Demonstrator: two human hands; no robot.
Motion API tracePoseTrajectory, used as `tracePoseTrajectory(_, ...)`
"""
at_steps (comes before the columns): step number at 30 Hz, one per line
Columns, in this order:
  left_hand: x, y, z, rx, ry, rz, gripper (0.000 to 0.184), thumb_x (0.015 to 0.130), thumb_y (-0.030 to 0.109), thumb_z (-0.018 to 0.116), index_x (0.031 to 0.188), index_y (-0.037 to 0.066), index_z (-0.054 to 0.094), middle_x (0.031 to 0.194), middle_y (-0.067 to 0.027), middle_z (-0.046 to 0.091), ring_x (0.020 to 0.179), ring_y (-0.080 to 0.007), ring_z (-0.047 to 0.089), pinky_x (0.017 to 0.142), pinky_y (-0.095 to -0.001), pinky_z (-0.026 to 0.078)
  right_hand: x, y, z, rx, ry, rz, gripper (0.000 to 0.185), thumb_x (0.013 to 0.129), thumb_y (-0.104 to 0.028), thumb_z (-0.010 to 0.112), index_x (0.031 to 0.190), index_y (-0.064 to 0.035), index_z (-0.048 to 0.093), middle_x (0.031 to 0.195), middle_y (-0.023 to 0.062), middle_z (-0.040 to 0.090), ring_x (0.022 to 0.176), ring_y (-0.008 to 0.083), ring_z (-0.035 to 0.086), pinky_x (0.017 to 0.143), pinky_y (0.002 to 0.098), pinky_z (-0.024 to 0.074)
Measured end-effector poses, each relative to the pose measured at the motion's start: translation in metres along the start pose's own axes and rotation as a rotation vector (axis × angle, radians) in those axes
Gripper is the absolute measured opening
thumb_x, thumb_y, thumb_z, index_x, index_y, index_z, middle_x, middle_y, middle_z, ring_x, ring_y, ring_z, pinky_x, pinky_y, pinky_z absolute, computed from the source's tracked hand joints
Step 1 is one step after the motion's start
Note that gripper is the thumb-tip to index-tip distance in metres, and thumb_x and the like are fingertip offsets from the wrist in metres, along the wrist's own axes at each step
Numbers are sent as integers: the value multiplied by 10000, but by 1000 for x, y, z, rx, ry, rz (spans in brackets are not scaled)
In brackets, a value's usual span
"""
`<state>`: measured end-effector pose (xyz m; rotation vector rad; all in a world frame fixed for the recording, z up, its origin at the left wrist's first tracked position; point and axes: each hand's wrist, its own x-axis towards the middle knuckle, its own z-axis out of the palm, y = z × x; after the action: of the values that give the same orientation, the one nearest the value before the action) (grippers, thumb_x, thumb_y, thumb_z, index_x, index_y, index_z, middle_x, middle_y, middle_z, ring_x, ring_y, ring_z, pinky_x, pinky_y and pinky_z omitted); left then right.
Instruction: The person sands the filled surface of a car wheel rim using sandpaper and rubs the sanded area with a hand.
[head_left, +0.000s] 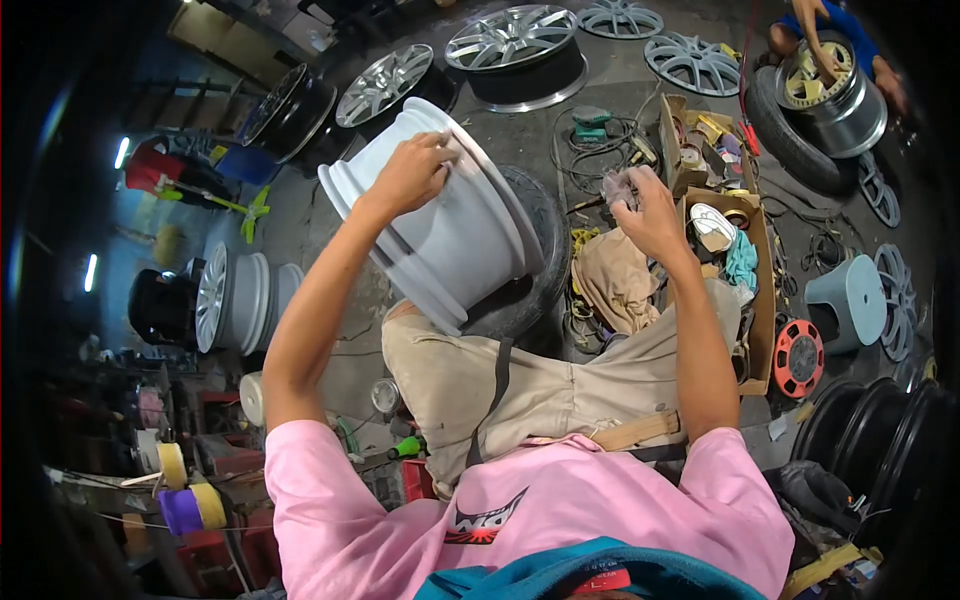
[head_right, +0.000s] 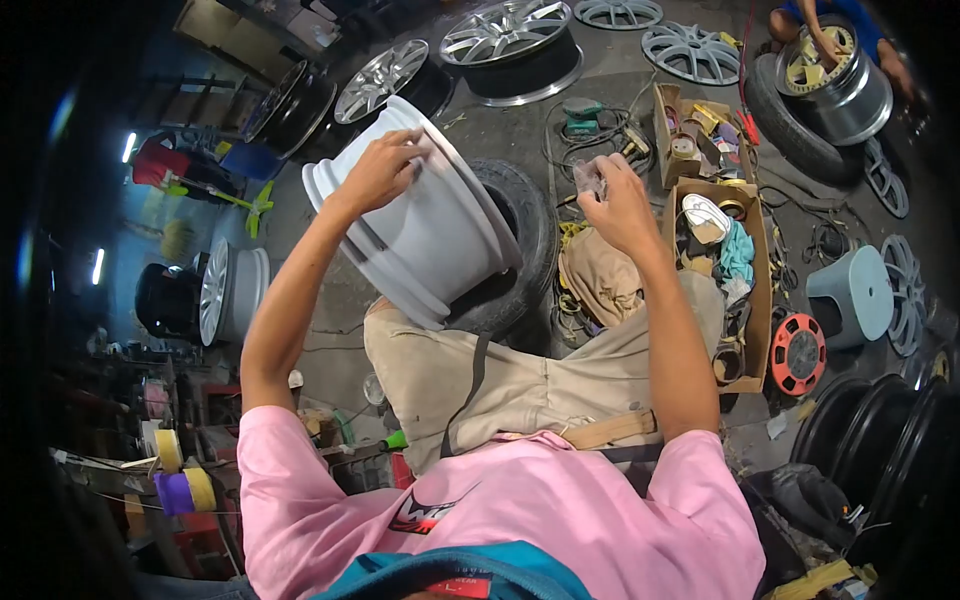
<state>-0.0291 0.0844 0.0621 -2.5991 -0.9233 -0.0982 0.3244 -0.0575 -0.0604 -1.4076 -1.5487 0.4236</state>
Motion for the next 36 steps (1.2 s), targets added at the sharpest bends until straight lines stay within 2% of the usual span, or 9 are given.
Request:
tracePoseTrajectory(3,3,2,-24,-877,-267,-94,301,883,70,534,1068,-15,755,1080,-181,748,995,-360,706,957,-420,520,-2,-5,-4,33,-7,19,274,811,-137,656,999,55,605,986,212,573,888,388,604,793,440,487)
tracePoseTrajectory(8,-6,-8,0,-430,-14,-172,420,956,162,566,1325,-15,657,1395,-234,620,1322,-389,571,1145,-439,418,-3,-10,-6,7,29,7,228,817,-149,687,900,52,615,904,208,609,816,347,613,746,416,491)
tracePoseTrajectory(11,-16,22,38,-121,-10,-175,805,992,369,608,1559,-110,295,1638,-324,268,1545,-455,240,1273,-471,228,-3,-17,-7,64,-35,104,259,847,-188,718,846,55,630,813,194,650,739,334,633,698,409,495)
tracePoseTrajectory(15,-51,112,32,-57,16,-29,726,993,377,625,1475,-130,430,1659,-339,190,1561,-457,190,1275,-485,216,-5,-10,2,73,6,61,308,877,-243,741,849,53,659,760,176,676,629,306,613,644,405,488)
tracePoseTrajectory(20,-89,160,20,-652,-308,104,398,1012,307,617,1218,-23,698,1346,-186,669,1242,-376,625,1074,-454,501,-5,-28,-5,9,27,116,328,876,-267,755,847,46,658,719,159,647,635,267,595,644,400,479)
tracePoseTrajectory(25,-41,76,16,-225,258,-290,626,1024,385,598,1439,-73,504,1534,-279,472,1424,-440,448,1202,-521,336,-4,-15,8,60,-25,141,315,877,-230,709,861,45,556,718,172,589,703,319,587,689,425,475)
tracePoseTrajectory(29,-37,76,42,-30,154,-288,795,1035,483,538,1521,-122,363,1613,-349,306,1534,-474,250,1261,-570,164,-3,-14,17,97,43,46,270,893,-199,655,904,39,529,783,199,589,717,371,572,702,441,470)
tracePoseTrajectory(34,-73,164,13,-771,-394,57,465,1022,432,595,1208,32,744,1327,-206,678,1201,-399,651,1064,-488,502,-3,-6,22,75,39,-52,253,924,-183,641,930,44,528,830,194,582,751,364,574,716,430,470)
tracePoseTrajectory(36,-71,148,27,-674,-110,91,508,1035,418,578,1280,-14,688,1449,-226,587,1288,-393,591,1116,-465,456,-2,-12,21,90,46,-56,252,911,-171,686,919,43,552,815,159,590,726,307,581,697,398,470)
